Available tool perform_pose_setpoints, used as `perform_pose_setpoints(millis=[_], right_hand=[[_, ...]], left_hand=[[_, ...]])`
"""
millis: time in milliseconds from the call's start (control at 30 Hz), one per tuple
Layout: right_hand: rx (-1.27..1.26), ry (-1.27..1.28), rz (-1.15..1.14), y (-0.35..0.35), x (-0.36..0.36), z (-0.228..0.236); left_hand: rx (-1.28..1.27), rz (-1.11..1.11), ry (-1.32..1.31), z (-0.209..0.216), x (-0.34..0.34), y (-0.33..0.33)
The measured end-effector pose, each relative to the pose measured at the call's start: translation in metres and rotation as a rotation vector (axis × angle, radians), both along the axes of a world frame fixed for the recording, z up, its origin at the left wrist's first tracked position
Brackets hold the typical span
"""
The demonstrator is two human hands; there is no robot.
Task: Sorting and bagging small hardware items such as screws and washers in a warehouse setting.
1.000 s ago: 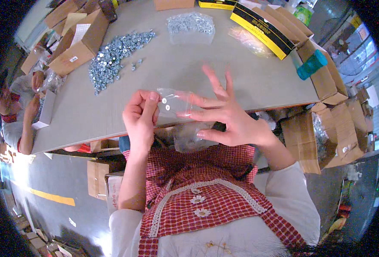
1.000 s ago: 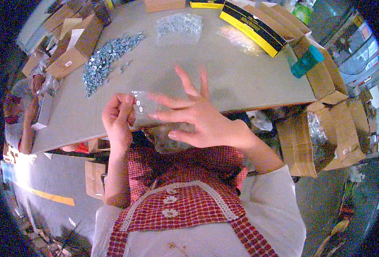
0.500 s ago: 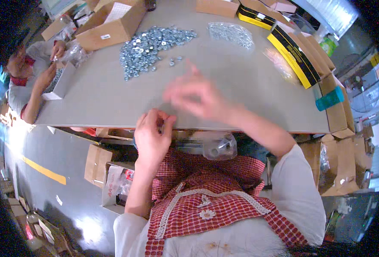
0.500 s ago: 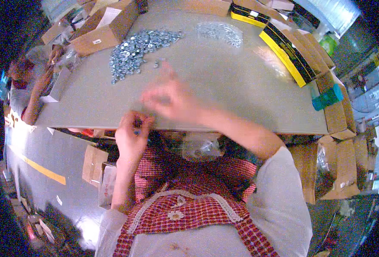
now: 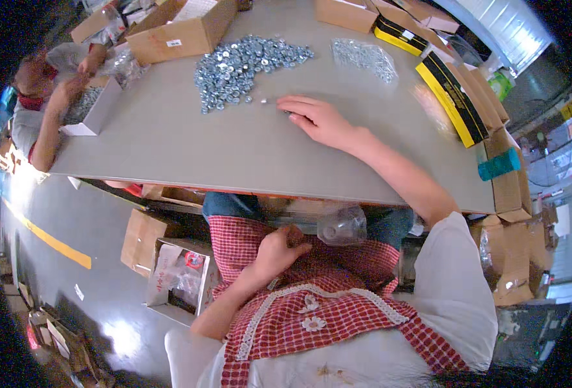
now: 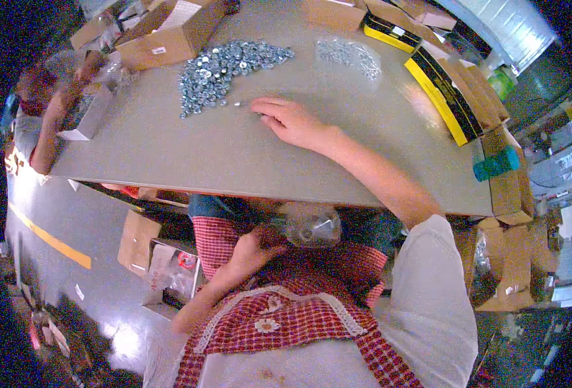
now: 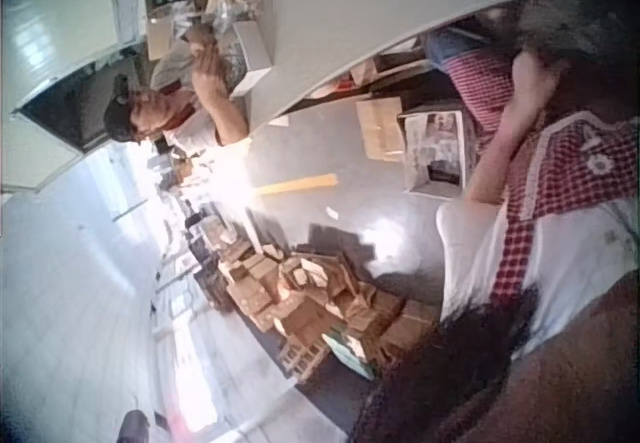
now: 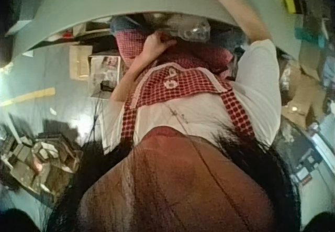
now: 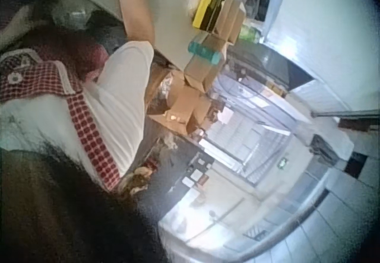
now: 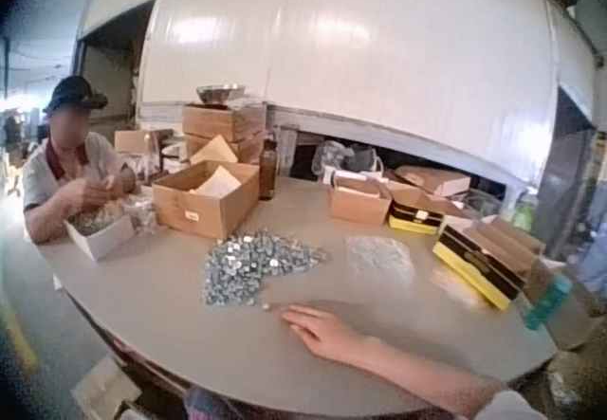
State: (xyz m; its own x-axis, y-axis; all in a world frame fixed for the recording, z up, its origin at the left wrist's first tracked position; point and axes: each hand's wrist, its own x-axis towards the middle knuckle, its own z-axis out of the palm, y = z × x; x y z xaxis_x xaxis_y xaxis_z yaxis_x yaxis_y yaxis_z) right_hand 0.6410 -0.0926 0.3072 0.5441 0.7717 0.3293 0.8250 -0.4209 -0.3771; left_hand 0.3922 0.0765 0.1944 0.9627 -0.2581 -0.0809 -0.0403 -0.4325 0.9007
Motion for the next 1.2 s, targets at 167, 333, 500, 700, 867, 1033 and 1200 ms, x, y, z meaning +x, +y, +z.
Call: perform_pose_setpoints(millis=[167,333,500,700,867,1033,1200], right_hand=[[0.076,0.109,-0.111,0.001,-0.021,-0.002],[0.055,-0.057,0.018,0.039,-0.031,-0.009],[-0.032,-0.122,0.183,0.043,-0.044,-0.011],[0.016,0.013,0.098,-0.043,-0.083,-0.003],[0.379,0.607,-0.037,-0.071,-0.092,0.005],[0.610,0.804,-0.114,-0.062,-0.086,0.008],[0.374,0.940,0.071,-0.072,-0.138,0.020]], left_hand=[[0.123,-0.060,0.000,-0.029,0.017,-0.046],[-0.102,-0.125,-0.125,-0.033,0.012,-0.081],[-0.058,-0.052,-0.221,-0.055,0.014,-0.093],[-0.067,-0.013,-0.239,-0.021,0.011,-0.091],[-0.186,0.014,-0.181,-0.012,0.011,-0.097],[-0.281,0.012,-0.060,-0.016,0.008,-0.099],[-0.372,0.089,0.027,-0.010,0.005,-0.100]])
